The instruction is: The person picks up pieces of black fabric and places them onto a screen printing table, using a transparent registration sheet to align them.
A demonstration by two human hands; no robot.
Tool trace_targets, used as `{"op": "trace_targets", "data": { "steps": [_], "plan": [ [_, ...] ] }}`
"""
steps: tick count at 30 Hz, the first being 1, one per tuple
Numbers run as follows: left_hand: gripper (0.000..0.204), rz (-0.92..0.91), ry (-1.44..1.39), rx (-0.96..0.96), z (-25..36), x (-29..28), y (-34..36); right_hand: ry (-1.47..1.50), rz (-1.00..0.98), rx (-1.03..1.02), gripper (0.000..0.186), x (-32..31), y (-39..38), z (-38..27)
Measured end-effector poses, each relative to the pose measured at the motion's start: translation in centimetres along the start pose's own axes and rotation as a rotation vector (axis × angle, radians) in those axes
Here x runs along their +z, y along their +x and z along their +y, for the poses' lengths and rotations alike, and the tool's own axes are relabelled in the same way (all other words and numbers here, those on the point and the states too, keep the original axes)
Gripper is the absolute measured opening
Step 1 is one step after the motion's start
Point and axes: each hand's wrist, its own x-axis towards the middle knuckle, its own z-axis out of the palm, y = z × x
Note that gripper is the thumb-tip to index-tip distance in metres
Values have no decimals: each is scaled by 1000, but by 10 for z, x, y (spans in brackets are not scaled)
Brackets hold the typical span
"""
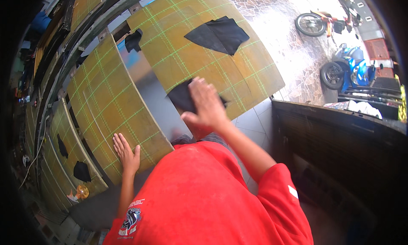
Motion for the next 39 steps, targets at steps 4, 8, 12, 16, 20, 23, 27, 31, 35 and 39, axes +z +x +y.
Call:
{"op": "trace_targets", "data": {
  "steps": [4, 8, 12, 16, 20, 23, 27, 31, 35, 39],
  "plan": [
    [91, 0, 0, 10, 2, -1, 4, -98, 97, 313, 95, -23, 2, 73],
    [92, 13, 18, 18, 1, 1, 4, -86, 162, 345, 103, 13, -2, 18],
    [92, 18, 33, 21, -2, 4, 4, 78, 18, 113, 114, 34, -20, -89],
    [91, 20, 42, 36, -4, 4, 2, -71, 62, 175, 107, 15, -24, -33],
    [91, 21, 41, 47, -5, 6, 3, -80, 184, 408, 104, -14, -16, 58],
    [91, 0, 46, 29, -1, 4, 5, -204, 238, 400, 110, 16, -17, 31],
    [92, -22, 66, 17, -2, 5, 5, 111, 97, 110, 114, 31, -24, -80],
    [92, -52, 61, 8, -3, 2, 4, 82, 118, 42, 107, 22, -24, -42],
    [91, -80, 63, 2, 2, 0, 6, -58, 251, 289, 107, -11, 7, 50],
    [90, -68, 54, -11, 0, 2, 2, -118, 242, 235, 112, 6, 38, 12]
  ]
}}
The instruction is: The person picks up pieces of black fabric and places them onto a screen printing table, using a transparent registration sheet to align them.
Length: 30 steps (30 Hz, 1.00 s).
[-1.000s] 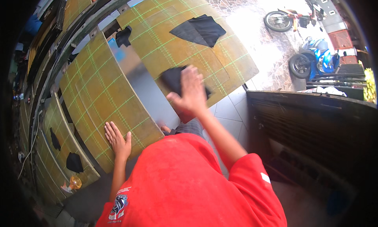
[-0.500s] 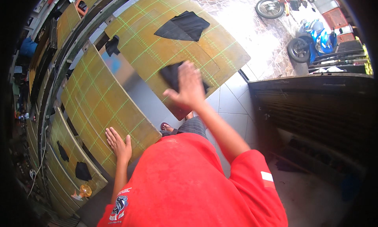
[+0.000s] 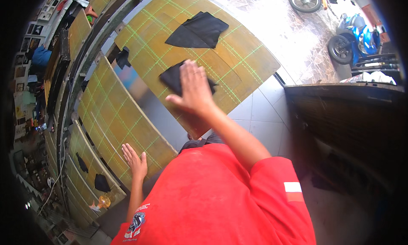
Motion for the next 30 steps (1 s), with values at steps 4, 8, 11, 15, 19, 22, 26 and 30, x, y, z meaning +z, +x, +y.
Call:
{"op": "trace_targets", "data": {
  "steps": [4, 8, 11, 15, 19, 22, 26, 30],
  "plan": [
    [92, 17, -13, 6, 0, -1, -1, 281, -194, -424, 113, 25, -30, -106],
    [93, 55, -56, 14, -2, -4, 0, 415, -340, -629, 102, 33, -40, -124],
    [92, 79, -115, -16, 1, -2, -4, 289, -250, -538, 95, 21, 4, -68],
    [92, 128, -150, -20, 0, 4, -5, 55, -118, -253, 83, 1, 61, 23],
    [93, 157, -197, -24, -2, 3, -6, -84, -128, -206, 82, 0, 57, 51],
    [92, 204, -232, 12, -10, 8, -8, -83, -77, -130, 76, 6, 33, 27],
    [85, 213, -491, 133, -28, 0, -15, 31, -55, -165, 59, 11, -25, -42],
    [75, 263, -671, 307, -48, -15, -30, 302, -171, -307, 38, 13, -92, -128]
  ]
}}
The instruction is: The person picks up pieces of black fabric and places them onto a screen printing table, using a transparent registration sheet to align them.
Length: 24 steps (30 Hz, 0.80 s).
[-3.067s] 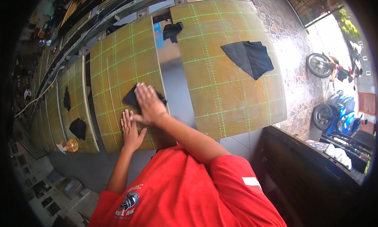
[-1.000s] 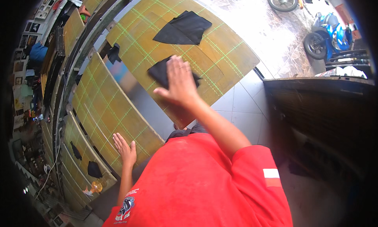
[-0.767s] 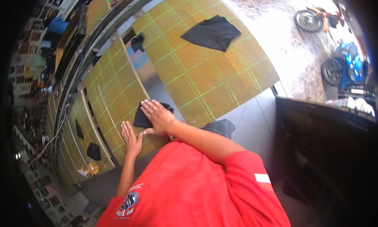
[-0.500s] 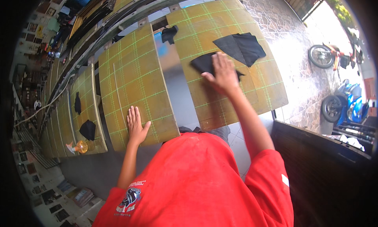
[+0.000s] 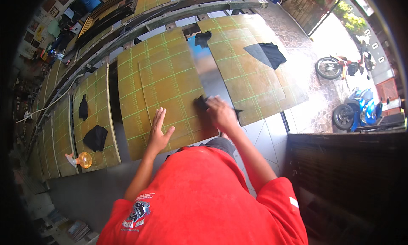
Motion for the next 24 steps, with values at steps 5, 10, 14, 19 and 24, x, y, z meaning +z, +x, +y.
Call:
{"op": "trace_targets", "data": {
  "steps": [5, 10, 14, 19, 24],
  "plan": [
    [68, -43, -81, 170, 2, -20, -28, 560, -89, 226, 29, -3, -39, -99],
    [70, -308, -460, 143, 20, -22, -54, 1183, 52, 524, 34, -19, -104, -135],
    [78, -667, -939, -55, 27, -1, -71, 1404, 45, 594, 36, -12, -133, -150],
    [55, -718, -1099, -277, 29, 10, -83, 1326, -185, 537, 36, -1, -119, -169],
    [24, -236, -1254, -581, 22, 12, -86, 806, -78, 397, 46, -25, -139, -170]
  ]
}}
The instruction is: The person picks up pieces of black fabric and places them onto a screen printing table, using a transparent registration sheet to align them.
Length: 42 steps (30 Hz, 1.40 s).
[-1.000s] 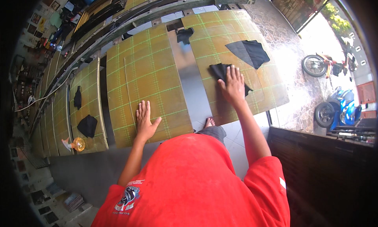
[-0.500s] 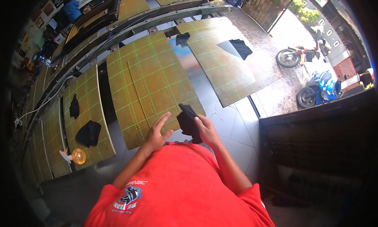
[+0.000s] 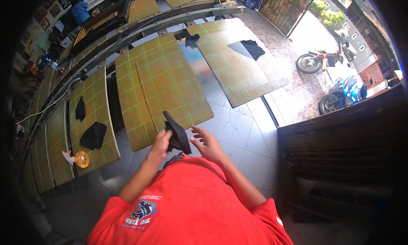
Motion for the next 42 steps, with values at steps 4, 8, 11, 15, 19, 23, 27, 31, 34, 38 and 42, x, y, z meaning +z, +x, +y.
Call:
{"op": "trace_targets", "data": {
  "steps": [4, 8, 11, 15, 19, 23, 27, 31, 34, 38, 42],
  "plan": [
    [30, 251, -97, 187, 46, -18, 25, 38, 52, 128, 44, -47, -49, 42],
    [39, 317, 87, 382, 91, -24, 49, -30, 81, 243, 46, -97, -123, 111],
    [56, 848, 890, 681, 61, -38, 76, -57, 142, 336, 48, -134, -180, 152],
    [56, 512, 1316, 829, 26, 26, 79, -72, 298, 490, 45, -173, -252, 191],
    [56, 537, 1680, 722, 24, 59, 108, -43, 406, 580, 47, -196, -296, 223],
    [51, 902, 1867, 608, 49, 44, 123, -68, 464, 586, 46, -207, -310, 248],
    [19, 617, 1703, 614, 59, -14, 126, -8, 485, 569, 44, -203, -286, 244],
    [8, 404, 1368, 838, 54, 23, 124, 260, 449, 531, 42, -188, -227, 236],
    [8, 131, 1150, 715, 44, 97, 98, 459, 319, 419, 42, -180, -152, 202],
    [9, -339, 1154, 705, 2, 174, 83, 1018, -16, 104, 52, -166, -45, 142],
    [15, -688, 1235, 460, -29, 189, 109, 1116, -32, 336, 53, -148, 16, 120]
  ]
}}
